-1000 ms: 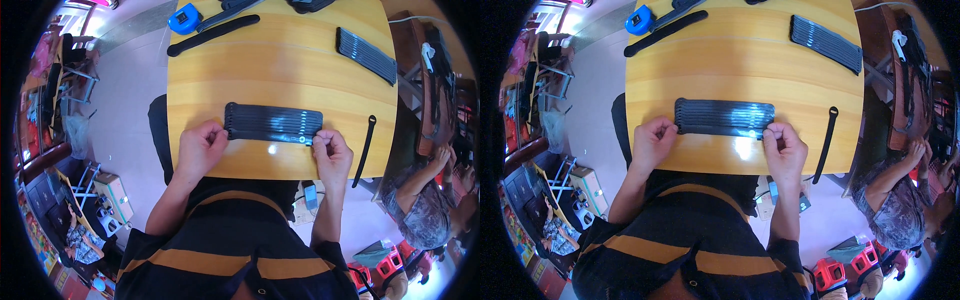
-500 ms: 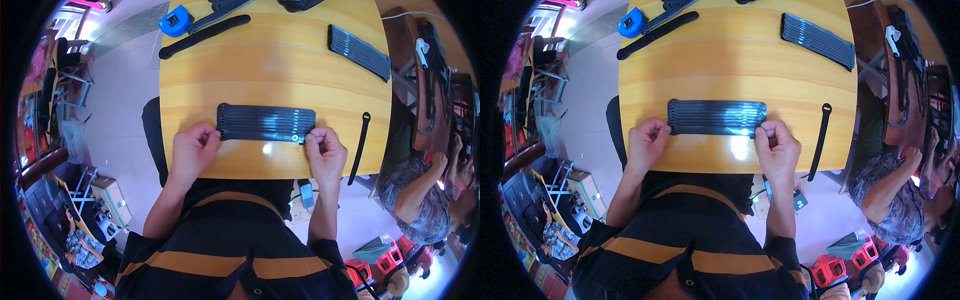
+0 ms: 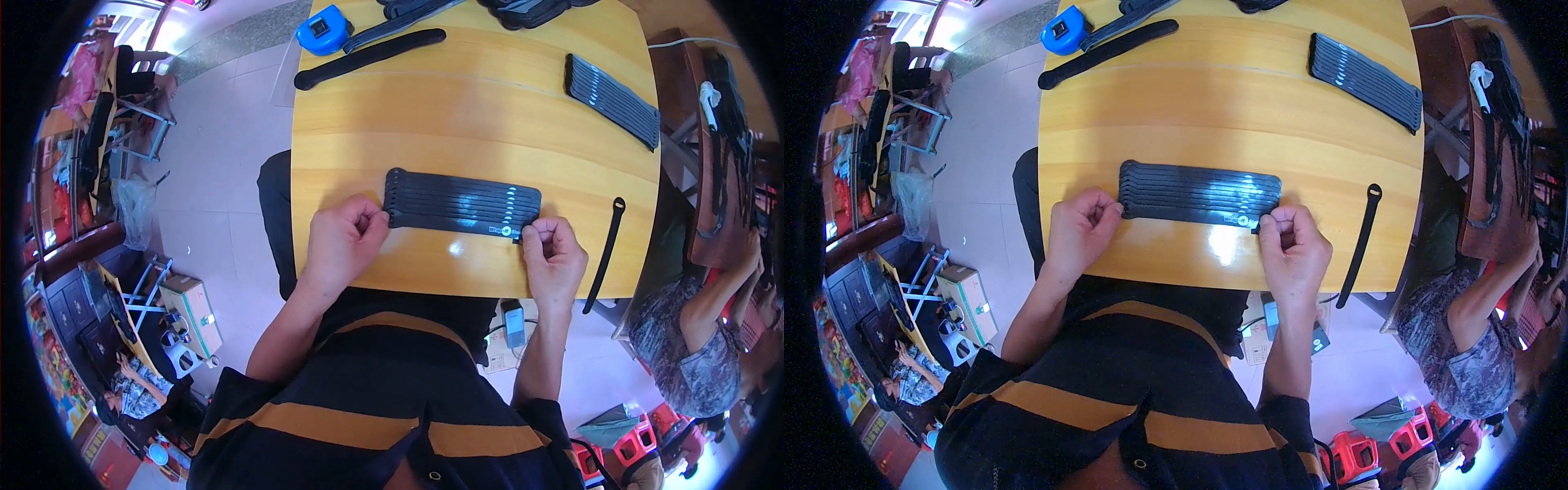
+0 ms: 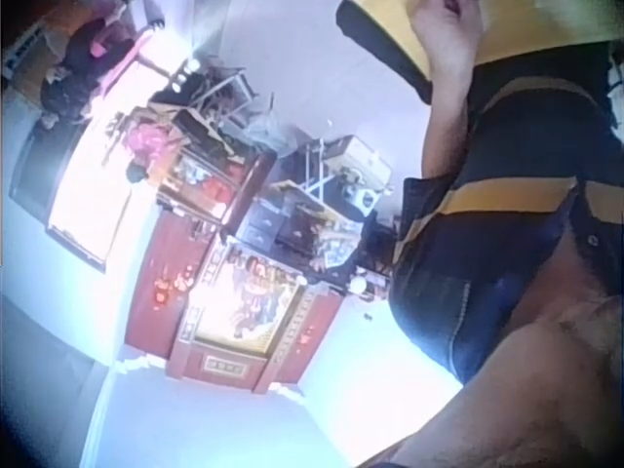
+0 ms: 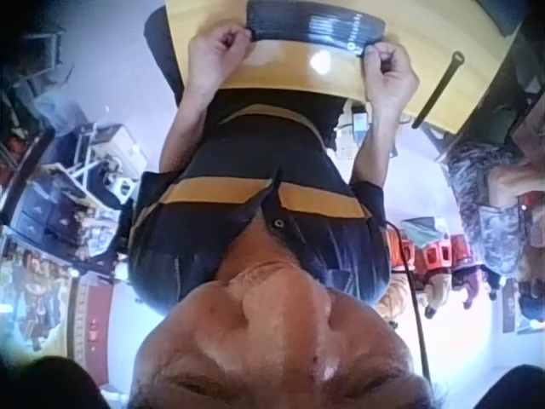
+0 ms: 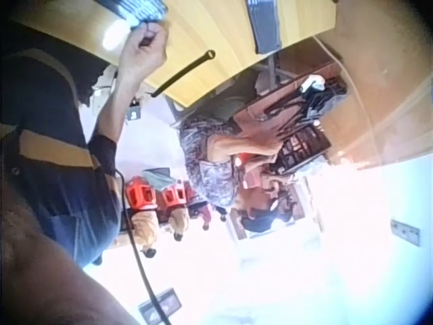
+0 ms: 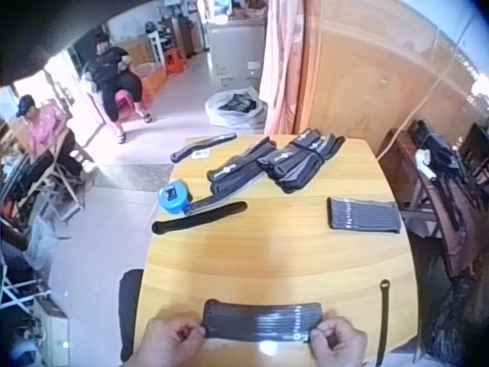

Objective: Assembling plastic buckles and Velcro components onto black straps to create tourniquets.

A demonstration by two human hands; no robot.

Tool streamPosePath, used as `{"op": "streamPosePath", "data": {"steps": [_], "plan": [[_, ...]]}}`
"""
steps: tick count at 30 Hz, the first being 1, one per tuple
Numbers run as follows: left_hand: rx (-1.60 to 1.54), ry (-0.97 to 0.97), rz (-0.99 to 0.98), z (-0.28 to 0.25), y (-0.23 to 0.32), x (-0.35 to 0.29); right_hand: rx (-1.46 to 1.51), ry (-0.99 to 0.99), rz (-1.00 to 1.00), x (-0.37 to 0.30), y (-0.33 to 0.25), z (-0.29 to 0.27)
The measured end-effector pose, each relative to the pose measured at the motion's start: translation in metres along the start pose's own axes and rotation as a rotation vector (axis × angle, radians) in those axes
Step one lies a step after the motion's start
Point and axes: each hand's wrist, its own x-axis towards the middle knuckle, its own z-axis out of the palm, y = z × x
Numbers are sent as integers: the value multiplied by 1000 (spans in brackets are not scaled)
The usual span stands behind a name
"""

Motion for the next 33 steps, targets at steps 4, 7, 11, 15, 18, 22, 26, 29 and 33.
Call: {"op": "streamPosePath", "data": {"steps": [4,7,11,15,18,22,26,29,33], "plan": [[19,-15,21,1,-3,0,-4,2,-7,1,-1,0],[39,-14,20,1,-1,1,-33,18,-22,1,-1,1],[84,15,67,2,-4,1,-28,18,-31,2,0,3],[124,17,73,1,0,2,-62,29,-59,2,1,3],[115,23,103,1,1,3,-63,37,-65,2,2,3],[120,26,130,-1,2,4,-107,49,-114,2,1,2],[102,39,151,0,-4,3,-285,17,-72,1,-9,-4],[100,41,167,-1,-2,3,-408,30,-92,-1,-6,-9],[-76,-48,119,-8,-11,3,-534,130,-167,-8,-17,-14]]}}
